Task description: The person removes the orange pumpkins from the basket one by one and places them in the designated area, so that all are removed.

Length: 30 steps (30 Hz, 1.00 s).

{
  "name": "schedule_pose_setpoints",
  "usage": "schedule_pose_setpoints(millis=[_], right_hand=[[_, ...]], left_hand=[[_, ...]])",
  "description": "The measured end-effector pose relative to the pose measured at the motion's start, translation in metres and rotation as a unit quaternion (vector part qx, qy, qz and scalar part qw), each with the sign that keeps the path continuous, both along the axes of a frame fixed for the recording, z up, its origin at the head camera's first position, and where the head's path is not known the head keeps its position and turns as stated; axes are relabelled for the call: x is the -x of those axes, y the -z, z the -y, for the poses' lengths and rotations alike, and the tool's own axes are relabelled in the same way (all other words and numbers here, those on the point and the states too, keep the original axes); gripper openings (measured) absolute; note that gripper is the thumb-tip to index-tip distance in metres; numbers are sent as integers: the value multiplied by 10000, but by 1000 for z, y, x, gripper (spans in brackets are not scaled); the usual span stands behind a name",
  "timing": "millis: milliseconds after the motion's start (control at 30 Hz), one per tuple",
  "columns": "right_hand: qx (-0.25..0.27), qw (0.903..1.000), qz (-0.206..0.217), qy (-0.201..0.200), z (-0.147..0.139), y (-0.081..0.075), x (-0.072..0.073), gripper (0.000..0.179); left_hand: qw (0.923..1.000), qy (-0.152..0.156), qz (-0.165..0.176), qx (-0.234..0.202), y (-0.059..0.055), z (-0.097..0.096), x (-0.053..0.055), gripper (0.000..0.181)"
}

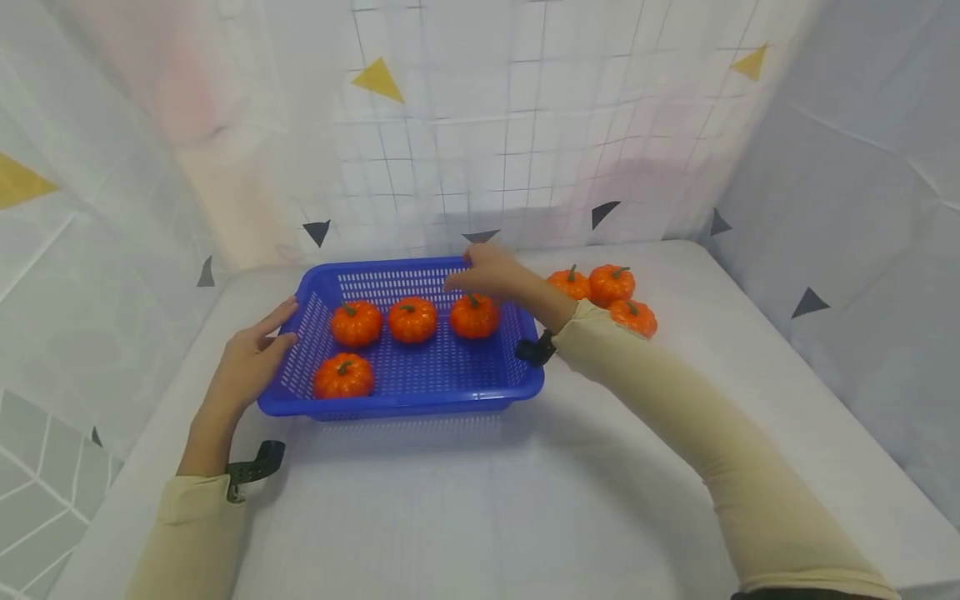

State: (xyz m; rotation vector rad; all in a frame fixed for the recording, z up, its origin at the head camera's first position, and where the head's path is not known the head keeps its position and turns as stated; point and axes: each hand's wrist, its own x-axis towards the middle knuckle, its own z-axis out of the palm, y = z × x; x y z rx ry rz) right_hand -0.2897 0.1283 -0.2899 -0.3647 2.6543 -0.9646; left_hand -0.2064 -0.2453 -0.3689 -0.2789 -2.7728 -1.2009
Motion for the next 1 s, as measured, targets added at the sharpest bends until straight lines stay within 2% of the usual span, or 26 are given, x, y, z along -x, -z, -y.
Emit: schedule_pose_setpoints(millis=[133,467,667,867,1000], right_hand=[[-411,9990,-17,-185,7,8,4,61],[-701,9965,455,18,9,14,11,63],[-871,9954,363,-159,7,18,19,48],[-1112,9927,363,-299,9,23,22,54],[-1185,9911,298,-520,9,27,23,49]], left_hand=[[10000,-32,7,6,-1,1,-1,53],[10000,0,-24,-21,1,1,1,53],[10000,-7,-43,-57,-2,0,2,52],[10000,-35,-17,-43,-1,0,2,52],[10000,-44,40,-44,1,0,1,53]])
